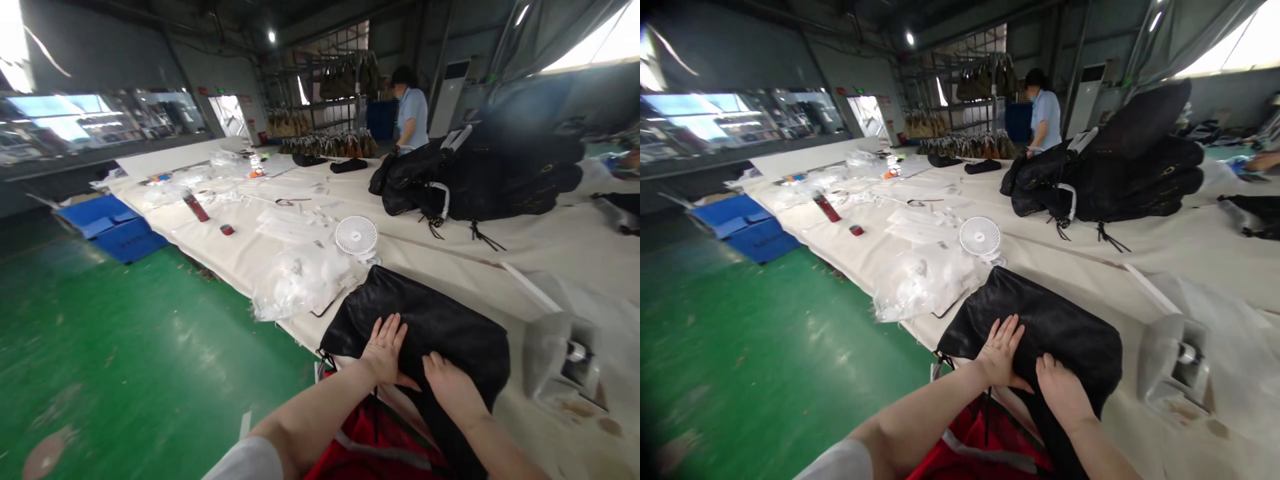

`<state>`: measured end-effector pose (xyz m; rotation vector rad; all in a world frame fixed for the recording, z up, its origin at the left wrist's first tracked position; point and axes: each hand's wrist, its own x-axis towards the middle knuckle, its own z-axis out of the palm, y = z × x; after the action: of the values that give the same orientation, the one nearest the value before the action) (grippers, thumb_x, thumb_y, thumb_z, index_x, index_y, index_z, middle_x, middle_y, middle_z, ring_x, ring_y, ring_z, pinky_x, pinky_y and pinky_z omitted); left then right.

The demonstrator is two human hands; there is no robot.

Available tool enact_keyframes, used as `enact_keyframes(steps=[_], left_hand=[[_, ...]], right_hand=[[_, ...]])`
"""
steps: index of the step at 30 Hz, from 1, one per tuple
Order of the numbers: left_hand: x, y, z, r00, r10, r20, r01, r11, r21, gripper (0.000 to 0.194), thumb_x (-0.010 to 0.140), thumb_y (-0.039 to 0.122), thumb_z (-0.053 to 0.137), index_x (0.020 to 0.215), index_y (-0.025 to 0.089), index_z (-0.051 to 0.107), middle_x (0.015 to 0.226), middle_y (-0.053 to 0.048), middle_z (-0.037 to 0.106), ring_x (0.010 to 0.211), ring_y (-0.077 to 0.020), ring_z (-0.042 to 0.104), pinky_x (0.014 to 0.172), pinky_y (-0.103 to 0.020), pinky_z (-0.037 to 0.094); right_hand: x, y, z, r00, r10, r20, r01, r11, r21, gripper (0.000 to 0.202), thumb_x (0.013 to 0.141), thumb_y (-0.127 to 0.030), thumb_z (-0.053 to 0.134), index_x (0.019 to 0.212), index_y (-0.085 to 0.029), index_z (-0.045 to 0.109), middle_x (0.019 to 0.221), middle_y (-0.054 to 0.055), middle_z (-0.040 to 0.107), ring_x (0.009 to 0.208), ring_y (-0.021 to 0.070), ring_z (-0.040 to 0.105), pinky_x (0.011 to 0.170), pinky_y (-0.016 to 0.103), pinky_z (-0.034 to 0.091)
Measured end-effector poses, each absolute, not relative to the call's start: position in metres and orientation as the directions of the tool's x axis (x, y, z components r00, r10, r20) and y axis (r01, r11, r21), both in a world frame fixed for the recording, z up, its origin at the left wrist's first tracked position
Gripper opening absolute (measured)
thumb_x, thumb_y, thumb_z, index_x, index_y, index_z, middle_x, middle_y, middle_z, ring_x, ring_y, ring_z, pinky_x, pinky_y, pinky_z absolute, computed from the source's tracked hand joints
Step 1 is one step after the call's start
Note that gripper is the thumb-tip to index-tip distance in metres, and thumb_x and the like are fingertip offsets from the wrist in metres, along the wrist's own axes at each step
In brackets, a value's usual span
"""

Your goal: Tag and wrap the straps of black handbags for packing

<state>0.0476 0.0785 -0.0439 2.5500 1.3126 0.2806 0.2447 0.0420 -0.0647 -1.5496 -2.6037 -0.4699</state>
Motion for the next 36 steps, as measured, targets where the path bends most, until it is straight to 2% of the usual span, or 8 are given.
enact_keyframes(steps=[13, 20, 24, 26, 28, 31, 34, 36], left_hand=[[0.04, 0.074, -0.049, 0.569, 0.82, 0.066, 0.752, -0.551, 0.361, 0.115, 0.071, 0.078, 0.053, 0.152, 0.014, 0.001, 0.16, -0.013, -0.005, 0.147, -0.0295, -0.001, 0.121, -0.049, 0.006], [0.041, 0.077, -0.051, 0.553, 0.832, 0.049, 0.754, -0.525, 0.394, 0.122, 0.06, 0.083, 0.059, 0.152, 0.018, 0.012, 0.16, -0.013, -0.002, 0.147, -0.0308, 0.003, 0.12, -0.05, 0.009], [0.011, 0.078, -0.039, 0.576, 0.815, 0.062, 0.726, -0.544, 0.421, 0.104, 0.065, 0.073, 0.066, 0.147, 0.019, 0.029, 0.159, -0.015, 0.013, 0.145, -0.0313, 0.015, 0.118, -0.049, 0.018], [-0.021, 0.079, -0.03, 0.454, 0.884, 0.112, 0.789, -0.457, 0.41, 0.084, 0.074, 0.059, 0.067, 0.142, 0.019, 0.037, 0.155, -0.016, 0.026, 0.143, -0.0311, 0.024, 0.116, -0.049, 0.025], [-0.056, 0.081, -0.022, 0.167, 0.976, 0.14, 0.9, -0.209, 0.382, 0.064, 0.083, 0.045, 0.06, 0.137, 0.017, 0.04, 0.147, -0.017, 0.038, 0.137, -0.0305, 0.035, 0.111, -0.048, 0.032], [-0.096, 0.084, -0.019, -0.161, 0.986, -0.054, 0.908, 0.169, 0.383, 0.047, 0.085, 0.044, 0.057, 0.12, 0.014, 0.054, 0.117, -0.016, 0.062, 0.111, -0.03, 0.058, 0.096, -0.043, 0.046], [-0.106, 0.088, -0.021, -0.105, 0.948, -0.301, 0.848, 0.243, 0.471, 0.042, 0.081, 0.05, 0.06, 0.101, 0.013, 0.063, 0.096, -0.012, 0.069, 0.092, -0.0273, 0.065, 0.082, -0.037, 0.051], [-0.097, 0.09, -0.015, 0.019, 0.933, -0.36, 0.746, 0.226, 0.626, 0.045, 0.077, 0.05, 0.065, 0.101, 0.013, 0.064, 0.096, -0.011, 0.07, 0.092, -0.0269, 0.064, 0.082, -0.036, 0.051]], right_hand=[[0.261, 0.072, -0.074, -0.718, 0.654, 0.239, 0.696, 0.686, 0.213, 0.037, 0.071, 0.007, 0.043, 0.079, -0.02, 0.066, 0.09, 0.009, 0.07, 0.065, 0.0205, 0.065, 0.059, 0.032, 0.049], [0.261, 0.073, -0.048, -0.738, 0.67, 0.081, 0.673, 0.722, 0.162, 0.035, 0.073, 0.007, 0.043, 0.078, -0.021, 0.065, 0.084, 0.005, 0.068, 0.066, 0.0187, 0.065, 0.058, 0.029, 0.049], [0.274, 0.061, -0.037, -0.649, 0.754, 0.102, 0.761, 0.645, 0.077, 0.028, 0.087, -0.007, 0.044, 0.095, -0.022, 0.066, 0.089, 0.005, 0.067, 0.068, 0.0168, 0.065, 0.062, 0.028, 0.051], [0.283, 0.045, -0.039, -0.529, 0.82, 0.219, 0.84, 0.543, -0.005, 0.026, 0.094, -0.021, 0.042, 0.109, -0.021, 0.063, 0.098, 0.007, 0.068, 0.079, 0.0178, 0.067, 0.073, 0.03, 0.053], [0.287, 0.025, -0.048, -0.374, 0.871, 0.319, 0.906, 0.416, -0.073, 0.031, 0.095, -0.034, 0.041, 0.115, -0.019, 0.06, 0.108, 0.011, 0.066, 0.092, 0.0213, 0.066, 0.085, 0.034, 0.052], [0.281, -0.005, -0.073, -0.226, 0.898, 0.377, 0.956, 0.279, -0.093, 0.044, 0.093, -0.046, 0.04, 0.121, -0.015, 0.056, 0.123, 0.017, 0.061, 0.109, 0.0296, 0.059, 0.096, 0.044, 0.047], [0.27, -0.021, -0.097, -0.169, 0.902, 0.398, 0.972, 0.219, -0.084, 0.052, 0.092, -0.046, 0.039, 0.13, -0.012, 0.05, 0.135, 0.019, 0.053, 0.118, 0.0347, 0.053, 0.103, 0.052, 0.04], [0.265, -0.022, -0.107, -0.144, 0.904, 0.404, 0.974, 0.2, -0.102, 0.054, 0.091, -0.044, 0.041, 0.133, -0.011, 0.046, 0.137, 0.019, 0.052, 0.119, 0.0352, 0.051, 0.105, 0.053, 0.036]])
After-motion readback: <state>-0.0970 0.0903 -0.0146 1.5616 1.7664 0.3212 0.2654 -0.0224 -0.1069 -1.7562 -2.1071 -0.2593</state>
